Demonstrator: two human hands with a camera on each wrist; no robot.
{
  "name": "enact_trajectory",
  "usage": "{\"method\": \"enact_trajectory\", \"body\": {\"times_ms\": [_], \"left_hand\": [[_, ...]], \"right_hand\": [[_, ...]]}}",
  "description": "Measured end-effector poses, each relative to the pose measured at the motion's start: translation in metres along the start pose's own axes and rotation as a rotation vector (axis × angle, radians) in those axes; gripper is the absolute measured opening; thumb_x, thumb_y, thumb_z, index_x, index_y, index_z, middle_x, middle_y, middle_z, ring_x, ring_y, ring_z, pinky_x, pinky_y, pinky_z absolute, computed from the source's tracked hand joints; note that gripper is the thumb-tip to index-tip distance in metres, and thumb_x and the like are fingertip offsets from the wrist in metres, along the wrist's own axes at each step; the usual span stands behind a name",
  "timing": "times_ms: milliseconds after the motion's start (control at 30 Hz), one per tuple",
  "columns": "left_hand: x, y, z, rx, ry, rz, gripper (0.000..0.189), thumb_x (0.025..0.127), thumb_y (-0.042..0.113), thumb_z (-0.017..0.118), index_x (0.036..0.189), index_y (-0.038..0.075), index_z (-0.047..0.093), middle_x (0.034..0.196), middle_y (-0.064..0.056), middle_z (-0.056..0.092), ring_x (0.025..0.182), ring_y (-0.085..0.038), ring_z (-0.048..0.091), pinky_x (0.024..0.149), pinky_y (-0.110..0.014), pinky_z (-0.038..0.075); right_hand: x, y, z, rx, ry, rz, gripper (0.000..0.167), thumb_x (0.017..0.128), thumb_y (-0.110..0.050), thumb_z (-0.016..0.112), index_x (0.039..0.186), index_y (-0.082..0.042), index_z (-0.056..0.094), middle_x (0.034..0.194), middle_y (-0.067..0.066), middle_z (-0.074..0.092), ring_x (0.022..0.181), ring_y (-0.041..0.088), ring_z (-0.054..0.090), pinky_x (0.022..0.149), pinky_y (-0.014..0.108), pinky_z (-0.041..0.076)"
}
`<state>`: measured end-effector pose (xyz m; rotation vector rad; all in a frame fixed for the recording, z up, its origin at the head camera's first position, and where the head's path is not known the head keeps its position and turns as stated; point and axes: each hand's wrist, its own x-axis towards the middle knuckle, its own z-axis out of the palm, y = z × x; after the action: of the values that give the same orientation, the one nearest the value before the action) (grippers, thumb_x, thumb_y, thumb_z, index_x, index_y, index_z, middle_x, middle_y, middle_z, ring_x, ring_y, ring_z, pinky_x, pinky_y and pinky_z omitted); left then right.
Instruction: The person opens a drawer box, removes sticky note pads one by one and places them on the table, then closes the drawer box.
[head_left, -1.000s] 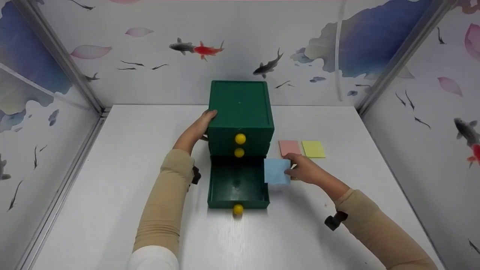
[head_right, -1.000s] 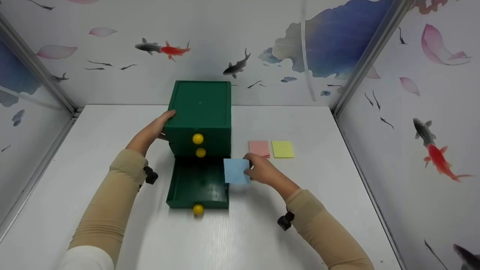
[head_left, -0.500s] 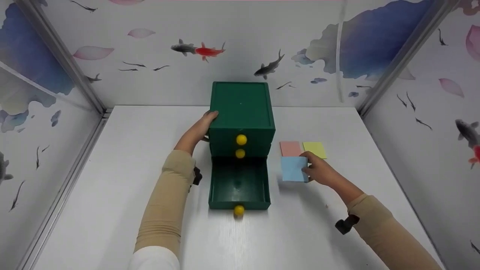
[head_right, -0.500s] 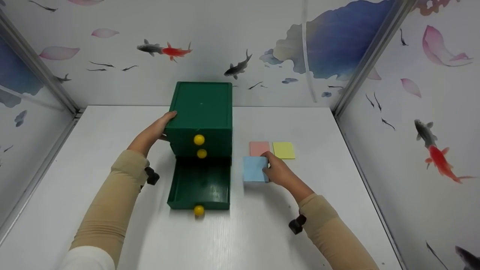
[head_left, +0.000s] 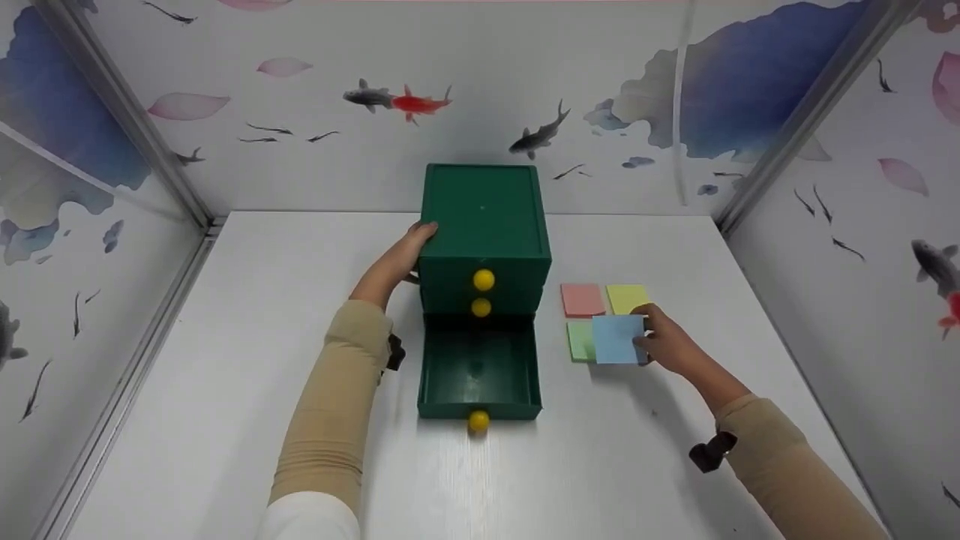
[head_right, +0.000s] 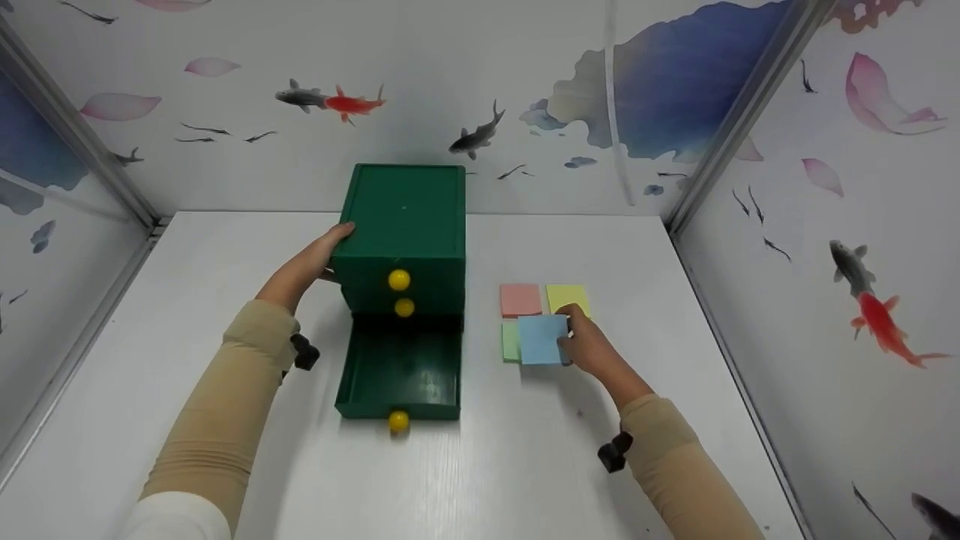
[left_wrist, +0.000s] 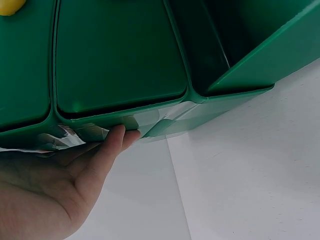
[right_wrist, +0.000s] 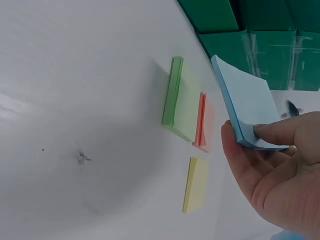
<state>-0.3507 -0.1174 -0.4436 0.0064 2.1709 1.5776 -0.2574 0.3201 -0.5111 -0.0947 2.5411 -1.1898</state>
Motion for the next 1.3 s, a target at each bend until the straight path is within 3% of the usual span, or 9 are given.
{"method": "enact_trajectory", "body": {"times_ms": [467,633,900,1167,1300], "left_hand": [[-0.001,0.000,0.000,-0.004,-0.006,-0.005,0.083,0.094,0.064,0.026,0.158,0.020,-0.004,0.154,-0.020,0.022,0.130,-0.037,0.036,0.100,-0.053,0.037],[-0.001,0.001,0.000,0.005,-0.003,-0.003,0.083,0.094,0.064,0.026,0.158,0.020,-0.003,0.151,-0.021,0.027,0.127,-0.039,0.039,0.099,-0.053,0.037],[0.000,-0.001,0.001,0.015,-0.007,-0.008,0.084,0.093,0.066,0.025,0.158,0.020,-0.003,0.151,-0.020,0.028,0.126,-0.038,0.040,0.099,-0.052,0.038],[0.000,0.000,0.001,0.005,-0.001,-0.011,0.083,0.093,0.066,0.027,0.158,0.022,-0.002,0.151,-0.021,0.028,0.125,-0.038,0.041,0.099,-0.053,0.038],[0.000,-0.001,0.001,0.003,-0.003,-0.009,0.083,0.093,0.065,0.027,0.158,0.021,-0.002,0.150,-0.020,0.029,0.125,-0.038,0.041,0.099,-0.053,0.038]], "right_hand": [[0.003,0.028,-0.015,-0.078,0.076,0.065,0.047,0.096,0.001,0.044,0.141,0.006,0.031,0.128,0.038,0.043,0.106,0.043,0.053,0.067,0.038,0.054],[0.006,0.037,-0.019,-0.080,0.099,0.091,0.047,0.095,0.002,0.042,0.141,0.007,0.030,0.123,0.037,0.045,0.103,0.042,0.054,0.066,0.040,0.054],[0.014,0.049,-0.017,-0.101,0.088,0.185,0.051,0.095,0.003,0.042,0.143,0.007,0.029,0.129,0.038,0.042,0.108,0.043,0.052,0.068,0.038,0.054],[0.019,0.053,-0.016,-0.182,0.109,0.245,0.053,0.094,-0.004,0.052,0.142,0.008,0.033,0.125,0.035,0.045,0.100,0.038,0.055,0.068,0.037,0.052],[0.023,0.054,-0.015,-0.207,0.115,0.306,0.057,0.094,-0.012,0.059,0.142,0.006,0.035,0.129,0.033,0.045,0.105,0.037,0.053,0.076,0.040,0.051]]}}
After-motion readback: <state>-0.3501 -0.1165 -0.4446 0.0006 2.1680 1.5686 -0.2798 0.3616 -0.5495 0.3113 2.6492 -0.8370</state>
